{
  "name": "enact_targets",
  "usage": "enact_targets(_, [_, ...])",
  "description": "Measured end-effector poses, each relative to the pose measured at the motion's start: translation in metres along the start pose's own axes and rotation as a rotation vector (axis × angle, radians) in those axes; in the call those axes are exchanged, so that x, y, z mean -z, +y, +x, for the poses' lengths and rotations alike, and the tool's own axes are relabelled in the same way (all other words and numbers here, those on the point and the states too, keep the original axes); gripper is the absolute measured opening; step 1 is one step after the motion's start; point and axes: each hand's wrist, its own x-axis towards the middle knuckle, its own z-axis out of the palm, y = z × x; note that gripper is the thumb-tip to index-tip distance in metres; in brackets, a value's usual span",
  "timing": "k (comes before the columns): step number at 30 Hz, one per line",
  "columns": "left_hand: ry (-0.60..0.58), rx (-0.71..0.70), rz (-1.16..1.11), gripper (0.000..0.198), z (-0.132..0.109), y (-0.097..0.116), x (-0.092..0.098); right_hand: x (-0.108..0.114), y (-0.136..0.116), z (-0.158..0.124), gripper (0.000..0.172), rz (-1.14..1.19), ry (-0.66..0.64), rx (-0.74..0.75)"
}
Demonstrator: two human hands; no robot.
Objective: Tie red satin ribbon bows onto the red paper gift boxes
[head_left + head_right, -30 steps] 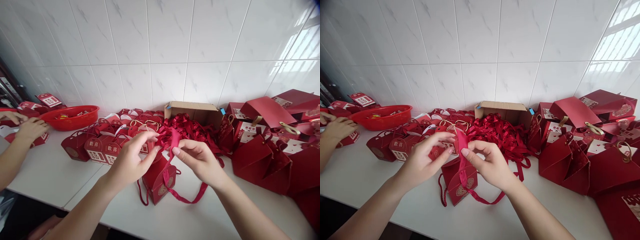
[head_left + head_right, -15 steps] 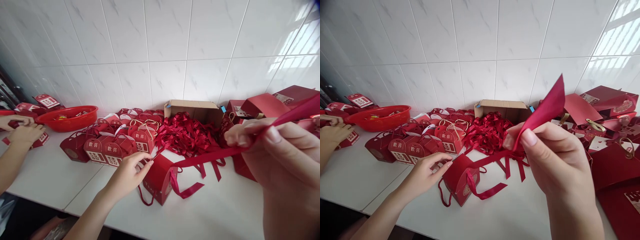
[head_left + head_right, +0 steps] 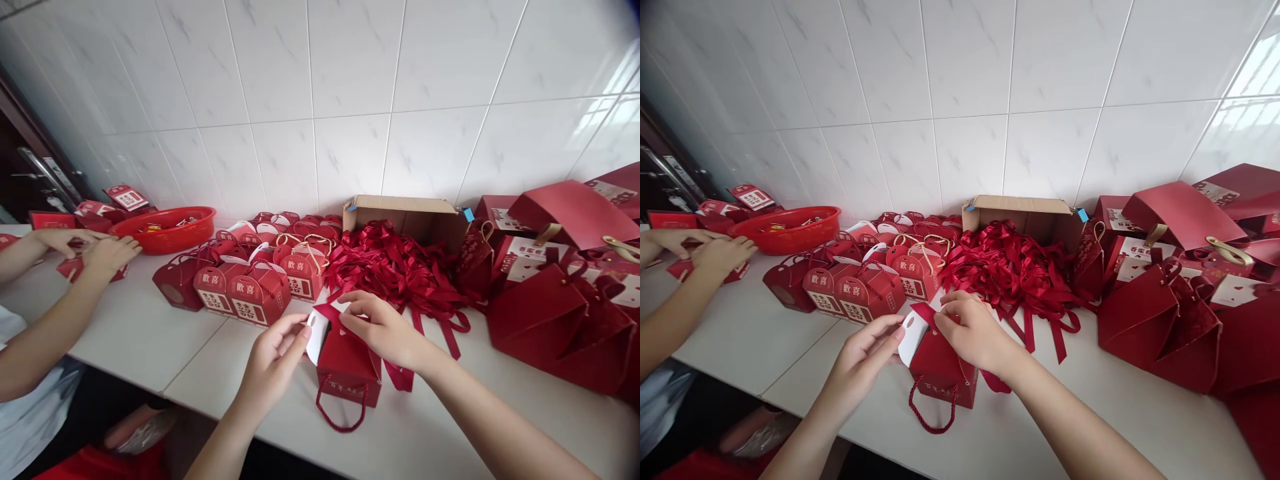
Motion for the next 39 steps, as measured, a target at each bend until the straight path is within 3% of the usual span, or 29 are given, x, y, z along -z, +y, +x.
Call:
enact_targets(7, [-0.015,0.007,-0.034,0.044,-0.003,-0.001,0.000,0.004,0.001,-0.004,0.031,-0.069,-0.096,-0.078])
enact_targets(18, [-0.037,-0.062,0.081,0.041,-0.007,-0.003,-0.004,-0.004,-0.004,-0.004,0.034,-0.097,-0.161,-0.012])
enact_targets(28, [-0.026,-0.118,0.097,0.036,-0.003,-0.004,-0.005,-0.009,0.002,-0.003,0.030,-0.062,-0.083,-0.063])
enact_targets(39, [-0.007,-0.134,0.133,0.035,-0.006,-0.001,-0.004,-0.010,0.003,-0.002,0.031,-0.120,-0.138,0.081])
